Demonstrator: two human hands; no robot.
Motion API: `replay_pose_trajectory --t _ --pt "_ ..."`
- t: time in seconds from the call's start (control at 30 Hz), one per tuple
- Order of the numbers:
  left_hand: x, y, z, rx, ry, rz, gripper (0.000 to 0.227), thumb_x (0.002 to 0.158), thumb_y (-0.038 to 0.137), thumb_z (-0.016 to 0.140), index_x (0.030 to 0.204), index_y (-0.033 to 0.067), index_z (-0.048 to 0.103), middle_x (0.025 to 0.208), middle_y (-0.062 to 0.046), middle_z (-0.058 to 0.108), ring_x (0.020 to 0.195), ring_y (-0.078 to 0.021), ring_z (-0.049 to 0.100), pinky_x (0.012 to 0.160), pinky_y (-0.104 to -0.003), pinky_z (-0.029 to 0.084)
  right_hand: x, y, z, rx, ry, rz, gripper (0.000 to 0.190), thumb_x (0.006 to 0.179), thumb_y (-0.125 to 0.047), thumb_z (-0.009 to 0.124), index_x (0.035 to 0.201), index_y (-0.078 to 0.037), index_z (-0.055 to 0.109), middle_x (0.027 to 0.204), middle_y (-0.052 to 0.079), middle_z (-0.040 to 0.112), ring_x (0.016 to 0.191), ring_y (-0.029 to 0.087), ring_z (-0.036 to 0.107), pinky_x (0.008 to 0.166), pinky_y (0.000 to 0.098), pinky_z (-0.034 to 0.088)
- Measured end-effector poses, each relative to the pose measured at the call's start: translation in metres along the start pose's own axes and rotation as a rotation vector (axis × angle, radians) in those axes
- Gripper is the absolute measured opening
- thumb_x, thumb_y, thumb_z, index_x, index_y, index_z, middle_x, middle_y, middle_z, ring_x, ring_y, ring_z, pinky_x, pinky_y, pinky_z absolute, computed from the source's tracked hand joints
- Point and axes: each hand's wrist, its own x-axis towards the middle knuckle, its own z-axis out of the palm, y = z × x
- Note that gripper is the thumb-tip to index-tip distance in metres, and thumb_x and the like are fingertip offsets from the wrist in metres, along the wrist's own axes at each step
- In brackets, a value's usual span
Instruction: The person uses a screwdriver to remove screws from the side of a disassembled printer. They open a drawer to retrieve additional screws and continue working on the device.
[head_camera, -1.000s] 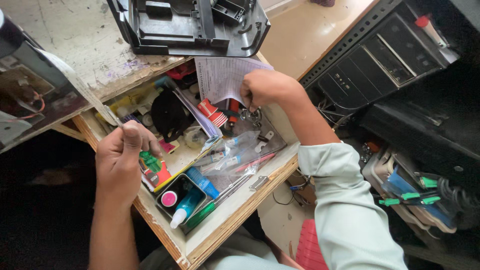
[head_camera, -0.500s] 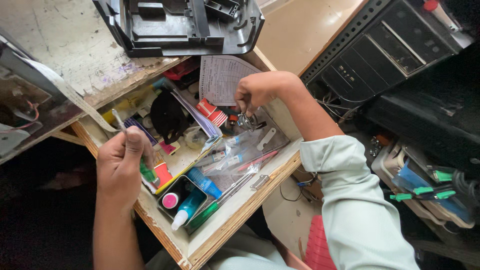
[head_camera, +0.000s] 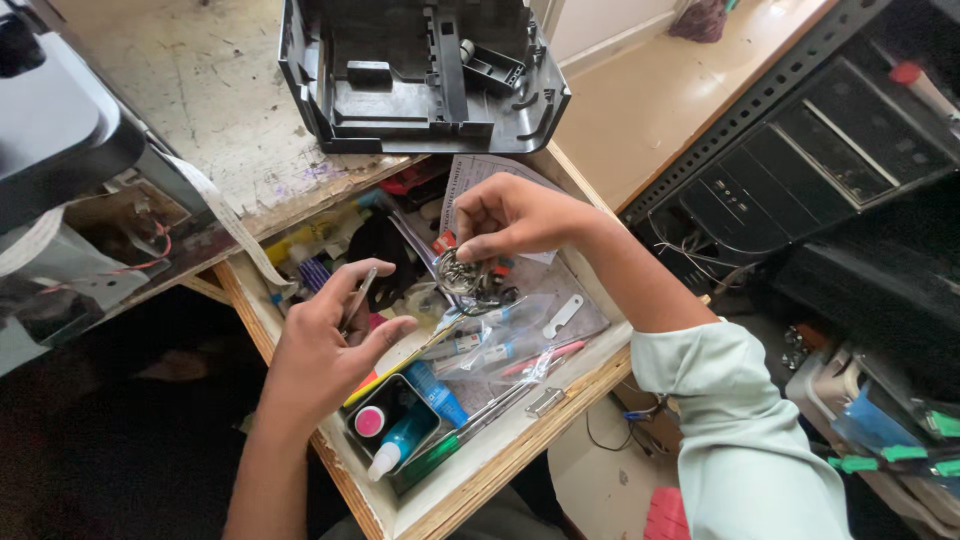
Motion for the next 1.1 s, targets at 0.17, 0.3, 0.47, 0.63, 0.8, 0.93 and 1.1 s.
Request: replay_pose_trajectory --t 0.17,0.3,0.47,0.63,0.8,0.93,1.1 --pt "0.000 0.006 0.003 0.055 -0.013 0.061 0.068 0.069 0.031 0.091 0.130 0.0182 0.064 0.055 -0.003 0.049 0.050 -0.0106 0.043 0.047 -0.031 0.042 0.001 -0.010 0.019 0.034 0.016 -0.067 0.017 0.091 -0.012 0.080 0.092 0.001 0.068 0.088 0.002 0.071 0.083 0.006 0.068 0.074 0.0238 0.057" --pt "-0.001 0.002 0.004 0.071 -0.018 0.092 0.065 0.071 0.030 0.090 0.131 0.0209 0.066 0.057 -0.004 0.052 0.049 -0.0115 0.045 0.047 -0.032 0.042 0.002 -0.016 0.028 0.027 0.013 -0.136 0.017 0.091 -0.010 0.081 0.094 0.001 0.070 0.091 0.003 0.073 0.085 0.007 0.070 0.077 0.0237 0.059" --pt "-0.003 -0.004 0.004 0.044 0.004 0.169 0.058 0.076 0.023 0.087 0.131 0.0193 0.068 0.056 -0.007 0.050 0.050 -0.0123 0.043 0.048 -0.032 0.042 0.001 -0.018 0.034 0.021 -0.014 -0.153 0.016 0.091 -0.011 0.081 0.094 0.001 0.071 0.092 0.004 0.074 0.088 0.008 0.072 0.079 0.0242 0.060" --pt "-0.005 -0.006 0.004 0.001 0.065 0.293 0.051 0.078 0.017 0.085 0.127 0.0154 0.070 0.066 -0.003 0.064 0.052 -0.0096 0.054 0.049 -0.029 0.046 0.003 -0.017 0.036 0.035 -0.024 -0.139 0.016 0.092 -0.012 0.080 0.093 0.001 0.071 0.090 0.005 0.074 0.086 0.008 0.072 0.076 0.0238 0.059" --pt "-0.005 -0.008 0.006 0.062 0.158 0.634 0.040 0.080 0.017 0.085 0.118 0.0170 0.072 0.098 -0.006 0.075 0.076 -0.0130 0.071 0.061 -0.027 0.057 0.006 -0.013 0.036 0.023 -0.025 -0.139 0.017 0.093 -0.012 0.079 0.093 0.001 0.070 0.088 0.005 0.074 0.083 0.008 0.072 0.074 0.0236 0.059" --pt "-0.007 -0.007 0.003 0.114 0.141 0.464 0.037 0.076 0.016 0.088 0.112 0.0165 0.078 0.082 -0.004 0.071 0.061 -0.0131 0.066 0.051 -0.030 0.051 0.007 -0.011 0.038 0.118 -0.031 -0.113 0.018 0.099 -0.013 0.074 0.100 0.002 0.066 0.089 0.006 0.072 0.080 0.010 0.071 0.072 0.0259 0.060" --pt "-0.006 -0.009 0.001 -0.024 0.202 0.365 0.024 0.079 0.007 0.083 0.103 0.0122 0.080 0.095 -0.006 0.076 0.060 -0.0132 0.064 0.048 -0.028 0.046 0.007 -0.017 0.040 0.310 -0.040 -0.019 0.027 0.104 -0.018 0.059 0.123 0.001 0.060 0.097 0.008 0.074 0.083 0.015 0.077 0.072 0.0286 0.063"
